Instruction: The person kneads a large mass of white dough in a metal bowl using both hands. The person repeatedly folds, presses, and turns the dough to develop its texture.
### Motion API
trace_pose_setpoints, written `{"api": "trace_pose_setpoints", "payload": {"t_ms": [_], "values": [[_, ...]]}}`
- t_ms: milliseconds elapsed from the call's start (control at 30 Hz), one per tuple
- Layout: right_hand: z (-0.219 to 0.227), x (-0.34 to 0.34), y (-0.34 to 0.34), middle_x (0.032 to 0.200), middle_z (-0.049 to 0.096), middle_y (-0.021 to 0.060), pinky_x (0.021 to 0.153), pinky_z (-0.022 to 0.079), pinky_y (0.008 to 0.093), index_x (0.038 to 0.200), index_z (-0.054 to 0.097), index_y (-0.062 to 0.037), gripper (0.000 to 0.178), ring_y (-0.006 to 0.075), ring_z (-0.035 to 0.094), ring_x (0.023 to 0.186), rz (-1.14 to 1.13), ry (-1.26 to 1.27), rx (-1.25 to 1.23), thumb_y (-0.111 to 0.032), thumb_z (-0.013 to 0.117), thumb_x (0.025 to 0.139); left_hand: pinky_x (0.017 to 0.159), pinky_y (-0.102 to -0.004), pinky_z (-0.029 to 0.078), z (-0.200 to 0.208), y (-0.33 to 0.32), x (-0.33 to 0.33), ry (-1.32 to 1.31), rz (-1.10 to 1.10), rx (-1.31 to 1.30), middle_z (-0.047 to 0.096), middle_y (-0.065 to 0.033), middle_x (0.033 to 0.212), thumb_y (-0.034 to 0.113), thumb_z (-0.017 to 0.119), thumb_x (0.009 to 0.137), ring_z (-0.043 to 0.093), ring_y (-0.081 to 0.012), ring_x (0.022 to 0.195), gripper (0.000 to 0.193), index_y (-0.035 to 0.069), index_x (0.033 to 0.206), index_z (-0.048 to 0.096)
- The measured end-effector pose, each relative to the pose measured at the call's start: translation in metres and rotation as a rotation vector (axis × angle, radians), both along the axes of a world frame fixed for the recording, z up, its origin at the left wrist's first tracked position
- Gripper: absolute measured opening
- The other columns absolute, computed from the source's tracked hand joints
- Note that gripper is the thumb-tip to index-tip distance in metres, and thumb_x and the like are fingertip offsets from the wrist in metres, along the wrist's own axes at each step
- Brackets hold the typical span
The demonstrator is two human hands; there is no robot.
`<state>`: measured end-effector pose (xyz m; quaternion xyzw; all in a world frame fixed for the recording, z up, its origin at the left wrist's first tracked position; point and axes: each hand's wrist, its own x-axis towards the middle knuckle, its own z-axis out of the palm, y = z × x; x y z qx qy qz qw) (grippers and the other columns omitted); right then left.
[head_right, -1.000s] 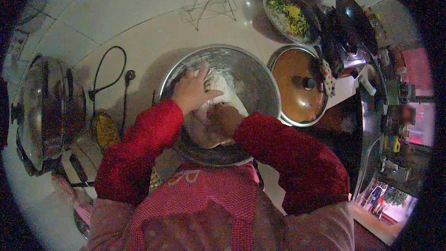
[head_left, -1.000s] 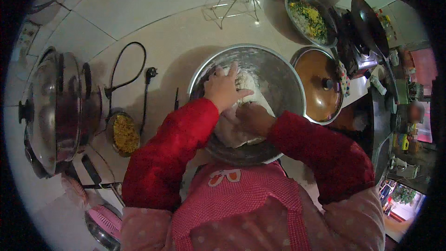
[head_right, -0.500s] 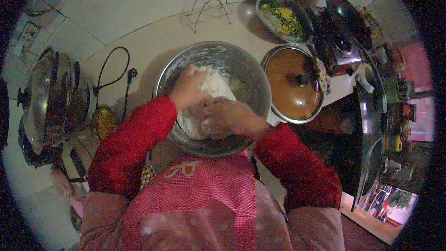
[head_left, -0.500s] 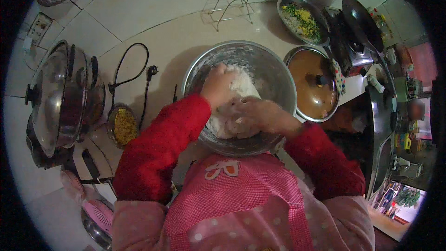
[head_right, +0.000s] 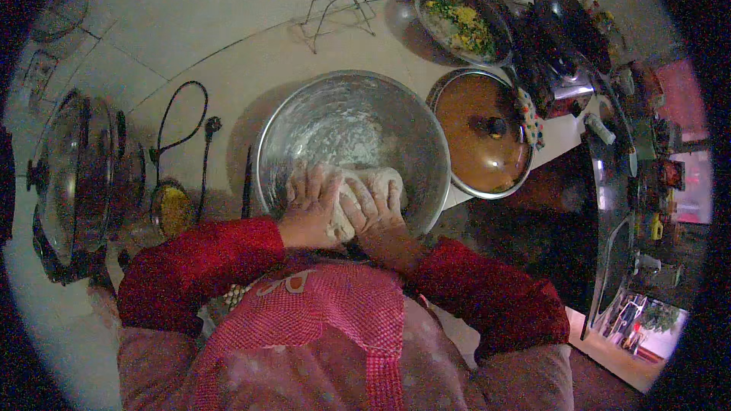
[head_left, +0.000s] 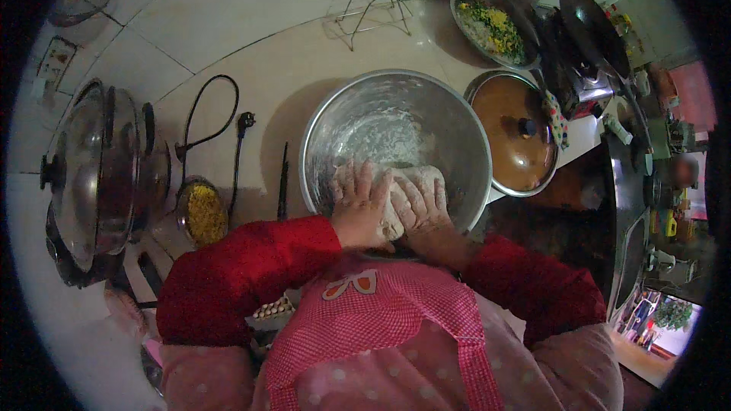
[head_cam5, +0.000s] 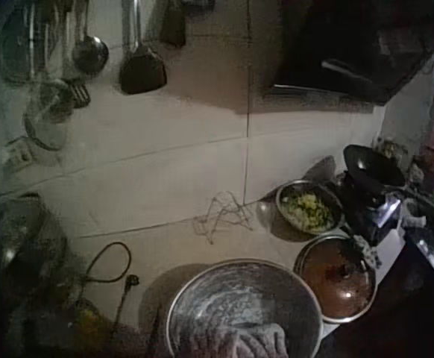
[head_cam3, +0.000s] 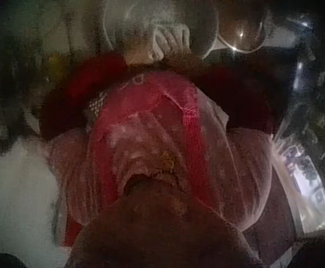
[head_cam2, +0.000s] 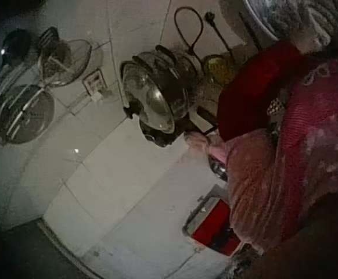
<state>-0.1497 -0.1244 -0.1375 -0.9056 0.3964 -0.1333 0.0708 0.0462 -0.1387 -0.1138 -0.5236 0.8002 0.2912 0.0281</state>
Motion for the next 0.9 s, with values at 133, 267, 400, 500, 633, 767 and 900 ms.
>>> {"api": "trace_pose_setpoints", "payload": {"t_ms": [133,267,400,500,633,767,900], "values": [[-0.022,0.005,-0.034,0.14,0.032,0.0238,0.098,0.019,0.0726,0.135,0.036,0.0035,0.08,0.0451,0.031,0.128,-0.151,0.055,-0.001,-0.048,0.058,0.078,0.1,-0.0657,0.024,-0.025,-0.044,-0.023,-0.111,0.053,-0.156,0.018,-0.0265,0.146,0.023,0.063,0.077,0.017,-0.0528,0.132,0.079,0.007,0.144,0.024],[-0.013,0.013,-0.075,0.136,0.037,0.0234,0.096,0.029,0.0651,0.136,0.033,0.0049,0.08,0.0426,0.036,0.123,-0.184,0.248,0.063,-0.046,0.056,0.079,0.085,-0.0547,0.043,-0.033,-0.089,-0.025,-0.126,0.058,-0.247,0.046,-0.0224,0.125,0.012,0.052,0.081,0.045,-0.0451,0.113,0.049,0.005,0.129,0.044],[-0.039,0.013,-0.11,0.128,0.044,0.0194,0.089,0.039,0.0561,0.136,0.036,-0.0005,0.064,0.036,0.044,0.113,-0.257,0.326,-0.142,-0.035,0.051,0.084,0.071,-0.0489,0.05,-0.046,-0.128,-0.021,-0.089,0.046,-0.219,0.057,-0.0181,0.104,0.018,0.063,0.076,0.059,-0.039,0.093,0.043,0.006,0.115,0.05],[-0.045,0.016,-0.145,0.116,0.051,0.0153,0.08,0.045,0.0488,0.132,0.043,-0.0057,0.05,0.0309,0.052,0.101,-0.269,0.31,0.046,-0.026,0.047,0.086,0.071,-0.0456,0.052,-0.04,-0.148,-0.018,-0.032,0.094,-0.176,0.06,-0.0191,0.096,0.027,0.074,0.068,0.062,-0.0383,0.084,0.05,0.004,0.105,0.05],[-0.053,0.01,-0.163,0.108,0.053,0.0159,0.075,0.05,0.0432,0.129,0.044,-0.0048,0.042,0.0315,0.054,0.097,-0.228,0.17,0.087,-0.019,0.042,0.089,0.078,-0.0473,0.05,-0.031,-0.158,-0.023,-0.067,0.12,-0.04,0.059,-0.0217,0.104,0.039,0.077,0.064,0.06,-0.0381,0.094,0.071,0.001,0.115,0.046],[-0.037,0.01,-0.162,0.123,0.048,0.0202,0.09,0.044,0.0481,0.133,0.041,-0.0081,0.06,0.0393,0.047,0.114,-0.207,0.114,0.31,-0.031,0.061,0.081,0.086,-0.0472,0.047,-0.039,-0.158,-0.014,0.014,0.111,0.0,0.056,-0.0237,0.107,0.037,0.079,0.062,0.055,-0.0404,0.103,0.077,-0.001,0.12,0.044],[0.055,-0.032,-0.122,0.135,0.038,0.0225,0.101,0.03,0.0554,0.138,0.035,-0.0145,0.09,0.0444,0.036,0.125,0.132,-0.181,0.665,-0.051,0.074,0.066,0.097,-0.0508,0.037,0.025,-0.077,0.005,0.183,-0.016,-0.064,0.046,-0.0272,0.124,0.044,0.081,0.058,0.043,-0.0432,0.119,0.085,0.003,0.122,0.042]]}}
